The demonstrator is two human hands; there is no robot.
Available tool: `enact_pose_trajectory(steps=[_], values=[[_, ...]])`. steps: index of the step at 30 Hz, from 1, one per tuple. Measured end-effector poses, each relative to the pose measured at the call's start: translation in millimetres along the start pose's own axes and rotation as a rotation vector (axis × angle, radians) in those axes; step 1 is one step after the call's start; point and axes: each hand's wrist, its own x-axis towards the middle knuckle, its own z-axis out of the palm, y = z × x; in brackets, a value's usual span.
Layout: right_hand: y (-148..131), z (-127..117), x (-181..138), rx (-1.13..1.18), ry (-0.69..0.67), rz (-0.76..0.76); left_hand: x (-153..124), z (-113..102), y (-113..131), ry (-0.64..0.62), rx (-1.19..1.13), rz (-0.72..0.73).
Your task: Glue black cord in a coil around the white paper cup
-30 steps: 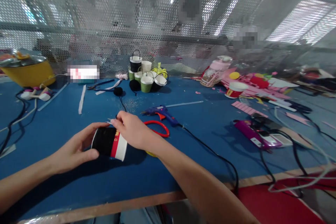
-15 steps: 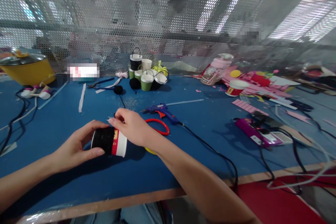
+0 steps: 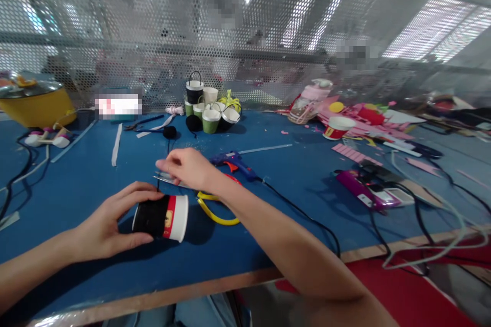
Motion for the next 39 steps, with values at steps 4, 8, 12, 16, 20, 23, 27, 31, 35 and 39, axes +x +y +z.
enact_pose_trajectory(steps=[4,8,12,16,20,23,27,31,35,39], values=[[16.1,-48.7,-6.4,0.028,0.316,0.029,0.6,-2.9,-3.8,0.07,-0.03,-0.067],[51.7,-90.4,-17.5,-0.406,0.478,0.232,0.6,-3.4,-8.2,0.124,-0.106,-0.075],[86.0,-97.2,-23.4,-0.542,0.311,0.349,0.6,-3.5,-10.6,0.148,-0.056,-0.05],[104.7,-87.3,-21.1,-0.561,0.328,0.348,0.7,-4.0,-11.3,0.165,0.042,-0.036],[104.7,-85.5,-23.8,-0.549,0.404,0.349,0.7,-4.4,-12.4,0.158,0.148,-0.028],[90.7,-85.0,-31.0,-0.44,0.436,0.253,1.0,-5.3,-14.6,0.159,0.215,-0.006],[60.8,-74.1,-39.3,-0.182,0.343,0.165,2.2,-6.6,-18.8,0.166,0.296,0.033],[35.7,-58.0,-46.2,-0.009,0.208,0.118,3.2,-6.0,-22.6,0.175,0.331,0.058],[20.7,-45.1,-54.7,-0.052,0.119,0.104,3.6,-6.1,-25.2,0.173,0.346,0.033],[14.7,-35.2,-60.0,-0.212,0.235,0.074,3.8,-7.6,-27.4,0.178,0.342,0.01]])
